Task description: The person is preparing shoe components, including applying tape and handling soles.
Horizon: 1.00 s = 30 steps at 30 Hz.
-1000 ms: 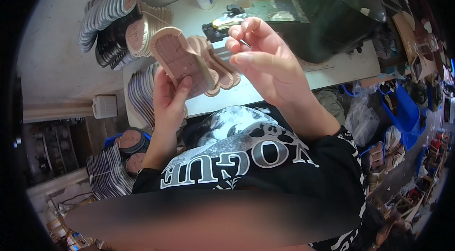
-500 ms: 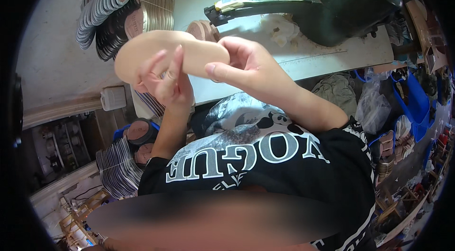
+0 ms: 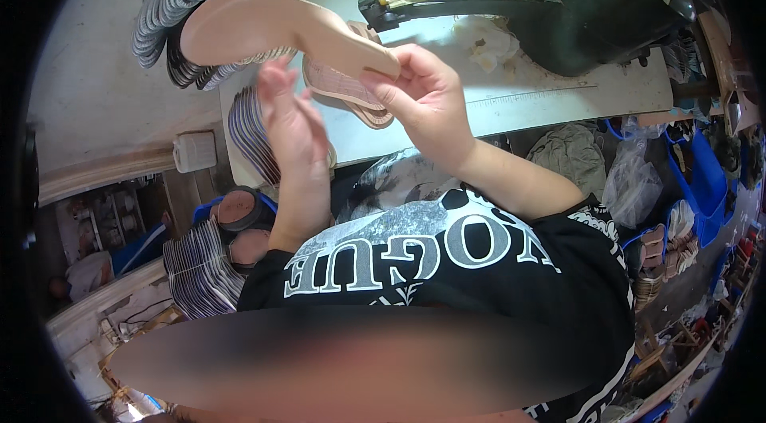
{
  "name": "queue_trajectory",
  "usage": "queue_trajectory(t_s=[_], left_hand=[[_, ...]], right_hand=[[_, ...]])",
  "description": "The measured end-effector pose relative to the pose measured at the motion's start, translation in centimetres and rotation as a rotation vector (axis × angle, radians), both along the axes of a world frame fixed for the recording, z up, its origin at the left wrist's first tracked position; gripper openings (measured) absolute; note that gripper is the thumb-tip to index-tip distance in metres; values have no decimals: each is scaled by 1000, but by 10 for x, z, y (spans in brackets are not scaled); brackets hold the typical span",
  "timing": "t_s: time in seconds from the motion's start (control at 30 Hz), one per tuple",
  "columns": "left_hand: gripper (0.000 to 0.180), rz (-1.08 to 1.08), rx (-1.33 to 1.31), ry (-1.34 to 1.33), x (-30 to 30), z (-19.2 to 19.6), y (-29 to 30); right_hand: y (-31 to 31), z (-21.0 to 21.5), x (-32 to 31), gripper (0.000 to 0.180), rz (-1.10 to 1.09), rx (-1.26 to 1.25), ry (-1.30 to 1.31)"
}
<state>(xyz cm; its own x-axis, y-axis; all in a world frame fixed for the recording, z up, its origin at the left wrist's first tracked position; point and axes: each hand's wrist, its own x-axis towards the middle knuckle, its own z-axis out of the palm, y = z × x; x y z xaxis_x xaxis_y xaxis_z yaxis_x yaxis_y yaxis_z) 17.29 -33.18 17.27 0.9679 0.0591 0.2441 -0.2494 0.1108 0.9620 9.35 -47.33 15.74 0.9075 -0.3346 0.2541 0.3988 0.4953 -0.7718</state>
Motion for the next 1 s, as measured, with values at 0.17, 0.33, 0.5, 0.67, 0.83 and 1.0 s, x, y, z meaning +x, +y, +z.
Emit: queue_trajectory(t_s=[0.17, 0.33, 0.5, 0.67, 0.83, 1.0], left_hand=[[70, -431, -422, 440, -8, 6, -12], [66, -395, -495, 329, 12, -3, -16], [69, -356, -401, 355, 4, 2, -21], [67, -358, -433, 285, 10, -2, -14], [72, -482, -493, 338, 11, -1, -8], [62, -550, -655, 420, 24, -5, 18]], right_hand=[[19, -6, -1, 19, 89, -137, 78], [7, -4, 3, 27, 198, -357, 66], [-2, -1, 10, 24, 527, 59, 249], [-5, 12, 12, 17, 652, 17, 254], [-3, 24, 12, 17, 595, -104, 229], [-3, 29, 12, 20, 222, -793, -36]])
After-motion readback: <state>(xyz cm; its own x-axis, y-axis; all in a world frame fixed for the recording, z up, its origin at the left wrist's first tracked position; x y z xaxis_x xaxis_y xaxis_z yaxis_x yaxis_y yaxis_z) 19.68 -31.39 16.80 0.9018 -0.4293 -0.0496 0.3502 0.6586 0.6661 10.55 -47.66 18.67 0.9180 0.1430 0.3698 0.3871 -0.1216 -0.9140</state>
